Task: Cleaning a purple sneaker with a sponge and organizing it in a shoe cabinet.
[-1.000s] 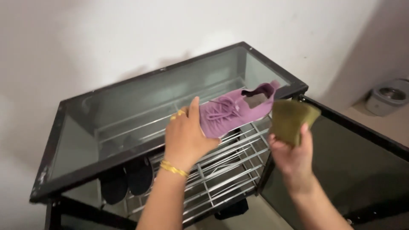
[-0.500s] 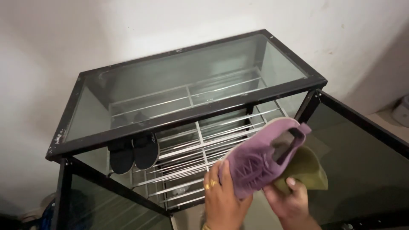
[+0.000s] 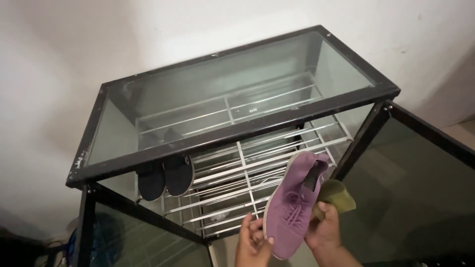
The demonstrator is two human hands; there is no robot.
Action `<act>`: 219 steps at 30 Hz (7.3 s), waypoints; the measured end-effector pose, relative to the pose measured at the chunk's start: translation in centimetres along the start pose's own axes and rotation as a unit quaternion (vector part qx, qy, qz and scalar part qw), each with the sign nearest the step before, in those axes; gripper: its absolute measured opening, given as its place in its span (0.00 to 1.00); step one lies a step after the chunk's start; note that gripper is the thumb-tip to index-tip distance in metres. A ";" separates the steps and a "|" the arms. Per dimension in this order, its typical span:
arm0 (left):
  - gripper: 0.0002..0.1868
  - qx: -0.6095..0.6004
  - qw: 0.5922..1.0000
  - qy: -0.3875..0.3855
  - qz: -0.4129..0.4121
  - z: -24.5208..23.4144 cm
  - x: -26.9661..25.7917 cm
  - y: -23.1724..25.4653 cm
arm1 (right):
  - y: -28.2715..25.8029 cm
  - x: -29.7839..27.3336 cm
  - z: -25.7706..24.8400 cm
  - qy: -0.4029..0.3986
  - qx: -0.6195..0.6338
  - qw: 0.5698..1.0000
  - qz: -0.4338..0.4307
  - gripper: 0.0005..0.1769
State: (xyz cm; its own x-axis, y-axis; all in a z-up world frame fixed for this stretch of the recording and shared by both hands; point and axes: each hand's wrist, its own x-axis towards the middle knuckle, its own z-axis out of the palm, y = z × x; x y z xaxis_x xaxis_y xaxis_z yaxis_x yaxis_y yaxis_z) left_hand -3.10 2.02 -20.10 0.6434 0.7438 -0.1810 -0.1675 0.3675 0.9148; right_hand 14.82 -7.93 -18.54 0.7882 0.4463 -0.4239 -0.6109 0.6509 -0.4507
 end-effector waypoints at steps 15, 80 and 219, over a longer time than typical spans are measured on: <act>0.32 -0.024 0.950 -0.039 -0.308 -8.8 2.4 -7.1 | 1.1 -6.0 5.1 0.160 -0.192 0.960 0.128 0.22; 0.29 -0.026 0.961 0.145 -0.235 -3.2 22.2 -5.6 | 9.8 7.2 -0.9 0.080 -0.338 0.936 0.061 0.42; 0.40 0.298 0.415 -0.741 0.436 38.6 -22.0 -7.8 | -21.2 -36.2 -26.4 0.631 -0.753 0.141 -0.123 0.42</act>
State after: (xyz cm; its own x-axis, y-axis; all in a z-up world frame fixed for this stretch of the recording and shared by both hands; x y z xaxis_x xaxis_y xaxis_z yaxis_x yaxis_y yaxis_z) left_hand 12.91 -38.74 -9.27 0.3593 -0.8730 0.3298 -0.8892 -0.2129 0.4050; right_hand -2.75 -54.08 -14.45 0.7392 -0.5589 0.3759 -0.6484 -0.7414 0.1728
